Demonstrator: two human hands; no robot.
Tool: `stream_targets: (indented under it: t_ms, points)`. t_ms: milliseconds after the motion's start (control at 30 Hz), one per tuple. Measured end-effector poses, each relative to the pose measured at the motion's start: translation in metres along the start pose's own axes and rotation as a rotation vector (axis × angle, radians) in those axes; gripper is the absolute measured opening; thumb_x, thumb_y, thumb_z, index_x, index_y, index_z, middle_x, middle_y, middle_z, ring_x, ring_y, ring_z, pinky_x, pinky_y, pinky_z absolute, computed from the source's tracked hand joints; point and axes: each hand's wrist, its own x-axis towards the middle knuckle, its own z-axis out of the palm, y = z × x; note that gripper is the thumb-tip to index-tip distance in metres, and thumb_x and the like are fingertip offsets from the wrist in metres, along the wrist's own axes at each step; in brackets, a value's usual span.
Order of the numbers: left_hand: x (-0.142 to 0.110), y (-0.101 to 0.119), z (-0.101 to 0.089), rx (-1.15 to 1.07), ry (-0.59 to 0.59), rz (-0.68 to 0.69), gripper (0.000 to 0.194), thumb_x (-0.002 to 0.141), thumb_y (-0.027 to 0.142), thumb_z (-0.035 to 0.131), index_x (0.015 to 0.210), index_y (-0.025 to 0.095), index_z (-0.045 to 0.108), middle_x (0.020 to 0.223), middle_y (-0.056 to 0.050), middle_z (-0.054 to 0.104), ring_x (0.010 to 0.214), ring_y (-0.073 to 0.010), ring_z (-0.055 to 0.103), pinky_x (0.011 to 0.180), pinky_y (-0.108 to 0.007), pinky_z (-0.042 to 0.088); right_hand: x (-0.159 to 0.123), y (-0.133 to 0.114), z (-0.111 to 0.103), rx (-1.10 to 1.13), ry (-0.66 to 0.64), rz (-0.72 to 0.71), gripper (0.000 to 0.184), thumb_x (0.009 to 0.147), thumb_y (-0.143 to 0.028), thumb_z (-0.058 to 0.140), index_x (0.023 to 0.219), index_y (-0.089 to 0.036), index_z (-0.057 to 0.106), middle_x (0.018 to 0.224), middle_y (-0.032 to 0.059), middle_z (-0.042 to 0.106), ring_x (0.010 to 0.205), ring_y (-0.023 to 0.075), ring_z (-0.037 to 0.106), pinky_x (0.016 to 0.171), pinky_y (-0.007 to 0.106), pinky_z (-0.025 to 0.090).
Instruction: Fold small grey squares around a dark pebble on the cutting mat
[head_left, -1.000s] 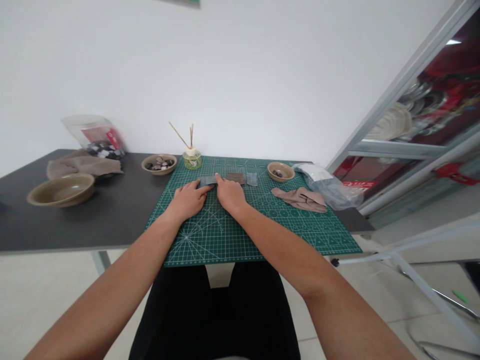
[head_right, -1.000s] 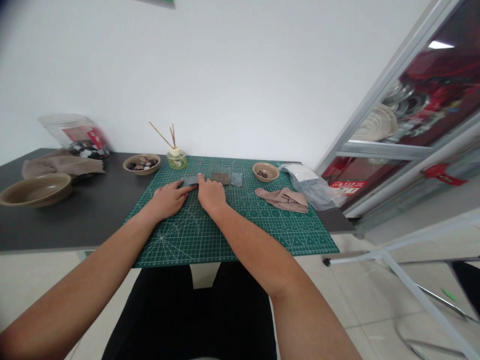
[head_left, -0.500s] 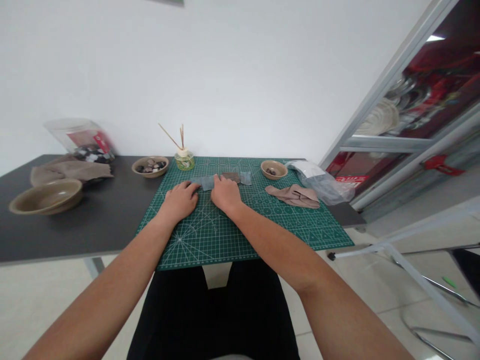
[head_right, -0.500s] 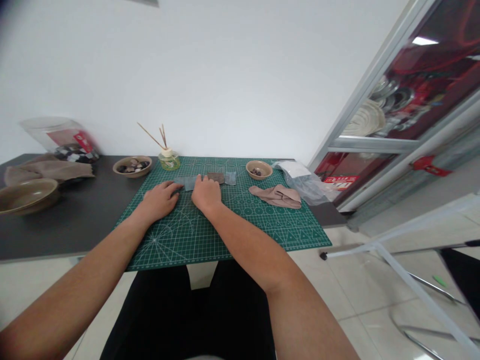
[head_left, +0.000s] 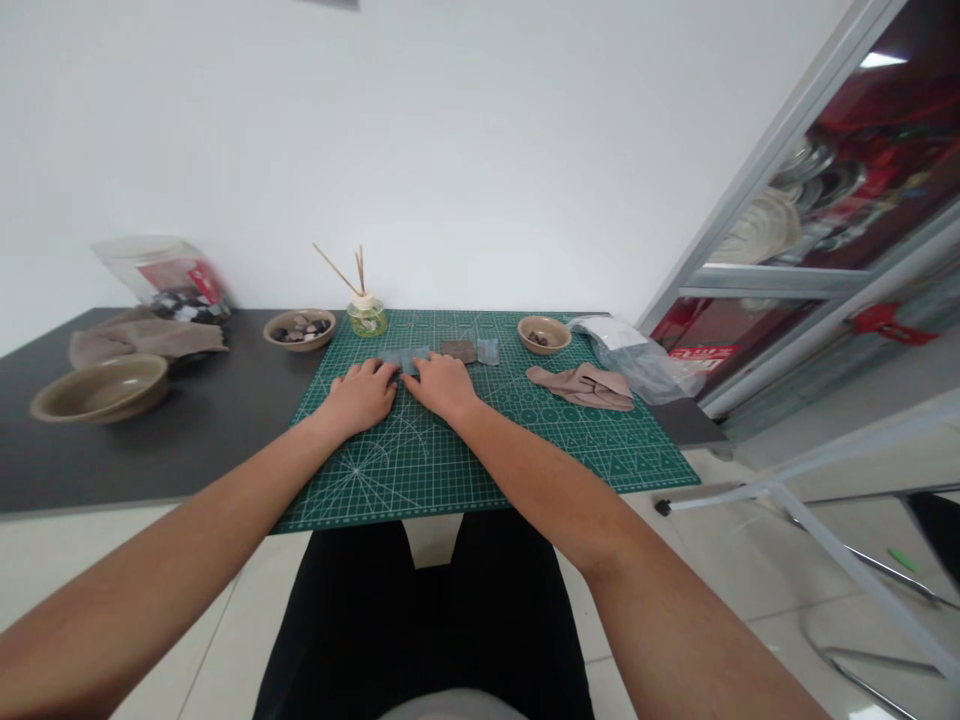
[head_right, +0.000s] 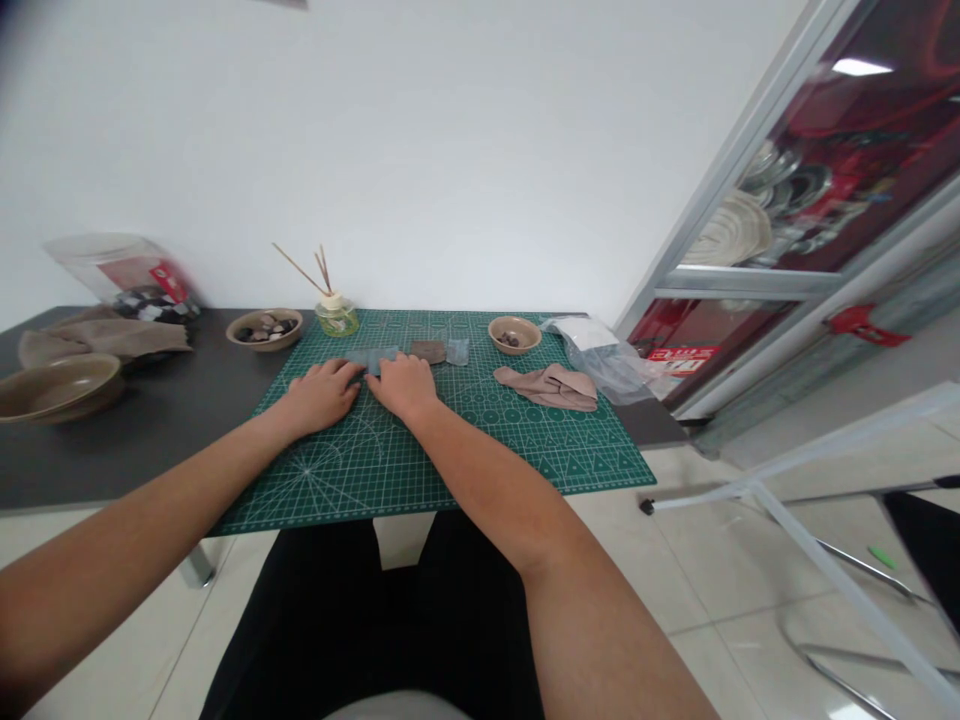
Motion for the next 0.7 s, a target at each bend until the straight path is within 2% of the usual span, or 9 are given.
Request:
stream_targets:
  t_ms: [100, 167, 267, 333, 433, 567, 700]
  points:
    - [0.01, -0.009, -0.011, 0.04, -0.098, 0.084, 0.05, 0.093, 0.042, 0.034, 0.137, 0.024, 0.05, 0.143, -0.015, 0.049, 0.127, -0.0389, 0.048, 0.098, -0.057, 0.044, 0.002, -0.001, 0.0, -0.005, 0.005, 0.014, 0.051, 0.098, -0.053, 0.037, 0.116, -0.014, 0.066, 0.118, 0.0166, 0.065, 0.11, 0.0284, 0.06, 0.092, 0.041, 0.045]
    - [0.018, -0.015, -0.016, 0.049, -0.113, 0.134, 0.051, 0.089, 0.049, 0.043, 0.135, 0.026, 0.052, 0.144, -0.014, 0.05, 0.129, -0.0385, 0.047, 0.098, -0.055, 0.044, 0.003, -0.001, 0.001, -0.007, 0.017, 0.013, 0.048, 0.098, -0.051, 0.041, 0.114, -0.014, 0.066, 0.115, 0.0162, 0.067, 0.108, 0.0281, 0.061, 0.091, 0.04, 0.046]
    - [0.029, -0.022, -0.017, -0.037, -0.056, 0.199, 0.061, 0.084, 0.051, 0.05, 0.14, 0.026, 0.046, 0.151, -0.012, 0.043, 0.133, -0.0355, 0.045, 0.103, -0.052, 0.041, 0.003, -0.001, 0.002, -0.004, 0.044, 0.007, 0.044, 0.097, -0.047, 0.042, 0.111, -0.014, 0.066, 0.111, 0.0148, 0.068, 0.105, 0.028, 0.062, 0.089, 0.04, 0.047]
    - [0.034, -0.025, -0.012, -0.134, -0.035, 0.198, 0.066, 0.085, 0.05, 0.049, 0.145, 0.025, 0.04, 0.147, -0.012, 0.049, 0.131, -0.0331, 0.048, 0.104, -0.05, 0.04, 0.003, 0.0, 0.002, 0.004, 0.066, 0.007, 0.043, 0.097, -0.047, 0.042, 0.11, -0.014, 0.066, 0.11, 0.0139, 0.069, 0.102, 0.0279, 0.063, 0.088, 0.039, 0.047]
    - [0.039, -0.03, -0.005, -0.161, 0.015, 0.215, 0.066, 0.084, 0.048, 0.05, 0.145, 0.024, 0.04, 0.145, -0.011, 0.052, 0.131, -0.033, 0.048, 0.106, -0.05, 0.038, 0.003, 0.0, 0.002, 0.002, 0.073, 0.018, 0.044, 0.097, -0.049, 0.042, 0.11, -0.014, 0.065, 0.11, 0.0139, 0.069, 0.103, 0.0276, 0.063, 0.088, 0.038, 0.047]
    - [0.041, -0.037, -0.001, -0.172, 0.076, 0.259, 0.06, 0.084, 0.046, 0.05, 0.14, 0.025, 0.048, 0.142, -0.007, 0.055, 0.127, -0.028, 0.05, 0.107, -0.043, 0.038, 0.002, -0.001, 0.001, -0.007, 0.059, 0.034, 0.046, 0.097, -0.051, 0.042, 0.111, -0.013, 0.064, 0.111, 0.0148, 0.068, 0.105, 0.028, 0.062, 0.09, 0.039, 0.046]
    - [0.036, -0.048, -0.006, -0.155, 0.121, 0.198, 0.049, 0.079, 0.05, 0.055, 0.122, 0.026, 0.062, 0.127, -0.007, 0.063, 0.119, -0.0289, 0.054, 0.1, -0.042, 0.042, 0.002, -0.001, 0.0, -0.012, 0.053, 0.053, 0.044, 0.096, -0.049, 0.043, 0.112, -0.013, 0.063, 0.112, 0.0154, 0.068, 0.106, 0.0286, 0.061, 0.091, 0.04, 0.046]
